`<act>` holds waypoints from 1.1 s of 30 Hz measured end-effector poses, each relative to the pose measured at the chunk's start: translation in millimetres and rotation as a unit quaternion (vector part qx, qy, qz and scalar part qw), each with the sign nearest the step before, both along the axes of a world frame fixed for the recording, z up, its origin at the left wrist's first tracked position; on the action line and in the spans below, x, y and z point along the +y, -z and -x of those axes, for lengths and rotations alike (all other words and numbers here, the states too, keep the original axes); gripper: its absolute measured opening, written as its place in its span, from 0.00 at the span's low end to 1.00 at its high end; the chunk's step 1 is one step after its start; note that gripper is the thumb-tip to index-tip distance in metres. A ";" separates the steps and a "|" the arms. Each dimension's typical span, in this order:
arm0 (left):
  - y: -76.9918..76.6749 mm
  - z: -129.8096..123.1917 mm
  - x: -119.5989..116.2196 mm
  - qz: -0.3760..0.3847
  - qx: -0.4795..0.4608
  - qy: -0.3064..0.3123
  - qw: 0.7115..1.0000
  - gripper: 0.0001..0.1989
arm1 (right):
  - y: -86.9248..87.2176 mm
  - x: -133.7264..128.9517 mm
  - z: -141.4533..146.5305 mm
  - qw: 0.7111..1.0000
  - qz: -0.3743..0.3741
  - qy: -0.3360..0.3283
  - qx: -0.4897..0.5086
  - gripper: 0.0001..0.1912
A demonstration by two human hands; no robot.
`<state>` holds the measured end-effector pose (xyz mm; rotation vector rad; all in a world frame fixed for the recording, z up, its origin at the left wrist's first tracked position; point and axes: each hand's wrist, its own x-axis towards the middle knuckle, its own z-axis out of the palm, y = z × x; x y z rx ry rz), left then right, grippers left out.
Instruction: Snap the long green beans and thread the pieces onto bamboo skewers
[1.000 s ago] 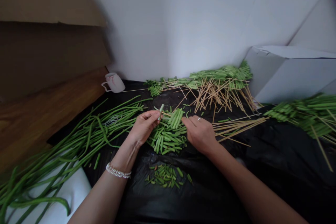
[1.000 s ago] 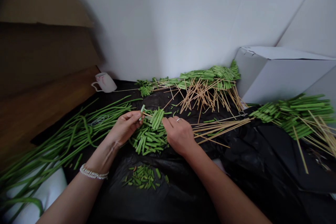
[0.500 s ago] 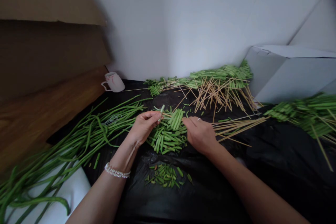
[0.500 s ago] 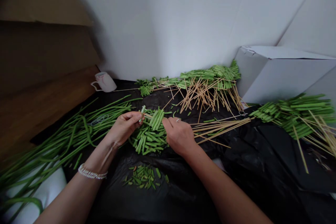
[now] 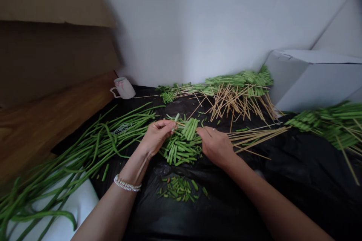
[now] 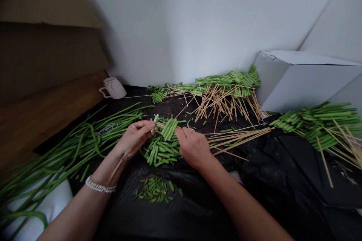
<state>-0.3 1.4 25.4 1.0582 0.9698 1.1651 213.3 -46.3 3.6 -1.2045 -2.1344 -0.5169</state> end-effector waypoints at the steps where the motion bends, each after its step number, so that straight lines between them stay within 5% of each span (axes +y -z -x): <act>1: 0.2 0.0 0.1 0.002 -0.001 0.000 1.000 0.12 | 0.5 0.2 -0.1 1.000 0.004 -0.002 0.000 0.14; 25: 1.0 -20.3 -11.4 0.020 0.028 0.005 0.999 0.14 | -0.8 0.7 3.9 0.996 -0.076 -0.025 -0.040 0.17; 30: -2.1 -4.2 -3.7 -0.078 0.130 0.000 0.988 0.14 | -0.7 5.4 -2.7 0.997 -0.078 0.017 -0.021 0.15; 33: -1.2 9.5 4.6 -0.187 0.275 -0.083 0.939 0.08 | -0.6 8.6 -8.2 0.996 -0.079 0.042 -0.016 0.15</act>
